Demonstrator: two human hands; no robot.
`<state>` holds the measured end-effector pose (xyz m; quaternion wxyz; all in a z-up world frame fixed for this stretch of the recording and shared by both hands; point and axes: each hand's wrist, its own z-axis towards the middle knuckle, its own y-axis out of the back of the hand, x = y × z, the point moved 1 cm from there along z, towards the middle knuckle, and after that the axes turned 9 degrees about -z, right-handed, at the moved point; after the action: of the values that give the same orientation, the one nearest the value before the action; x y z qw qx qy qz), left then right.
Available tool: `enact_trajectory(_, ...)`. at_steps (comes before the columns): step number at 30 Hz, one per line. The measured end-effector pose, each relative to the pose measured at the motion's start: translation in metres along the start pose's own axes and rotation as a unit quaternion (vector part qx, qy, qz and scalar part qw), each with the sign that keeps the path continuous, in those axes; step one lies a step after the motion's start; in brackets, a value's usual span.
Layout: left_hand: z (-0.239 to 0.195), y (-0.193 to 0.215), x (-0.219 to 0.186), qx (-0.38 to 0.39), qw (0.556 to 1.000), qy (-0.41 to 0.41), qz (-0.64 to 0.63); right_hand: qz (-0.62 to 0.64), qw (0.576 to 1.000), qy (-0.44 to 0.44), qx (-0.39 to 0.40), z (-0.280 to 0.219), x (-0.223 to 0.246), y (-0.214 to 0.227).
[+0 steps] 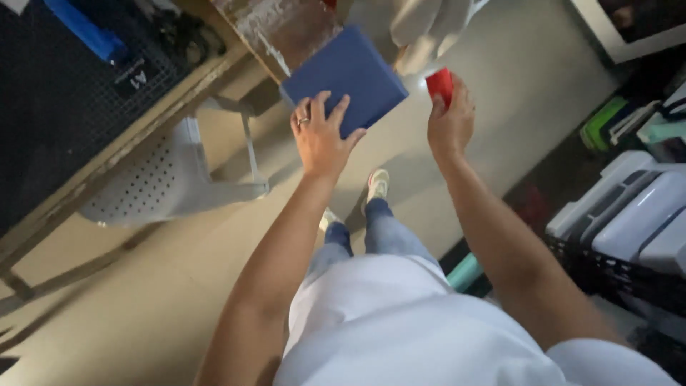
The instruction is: Applying glue to a white box and wrapping it with a blue sheet using a roller and squeegee.
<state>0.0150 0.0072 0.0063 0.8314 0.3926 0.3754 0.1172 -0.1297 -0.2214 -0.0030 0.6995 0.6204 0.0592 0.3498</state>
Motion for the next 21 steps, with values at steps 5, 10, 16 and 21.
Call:
enact_trajectory(5, 0.015, -0.002, 0.001, -0.014, 0.997, -0.056, 0.048, 0.038, 0.987, 0.14, -0.074, -0.001, 0.012, 0.006)
enact_trajectory(10, 0.009, -0.001, -0.001, -0.039, 0.996, -0.064, 0.053, -0.022, 0.959, 0.263, -0.098, -0.07, 0.086, -0.012)
enact_trajectory(16, 0.001, 0.017, -0.016, -0.032, 0.999, -0.001, 0.012, -0.078, 0.957, 0.266, -0.088, -0.021, 0.07, 0.006)
enact_trajectory(21, -0.012, 0.008, -0.022, -0.101, 0.982, 0.142, -0.068, -0.114, 0.961, 0.197, -0.158, -0.058, 0.064, -0.052)
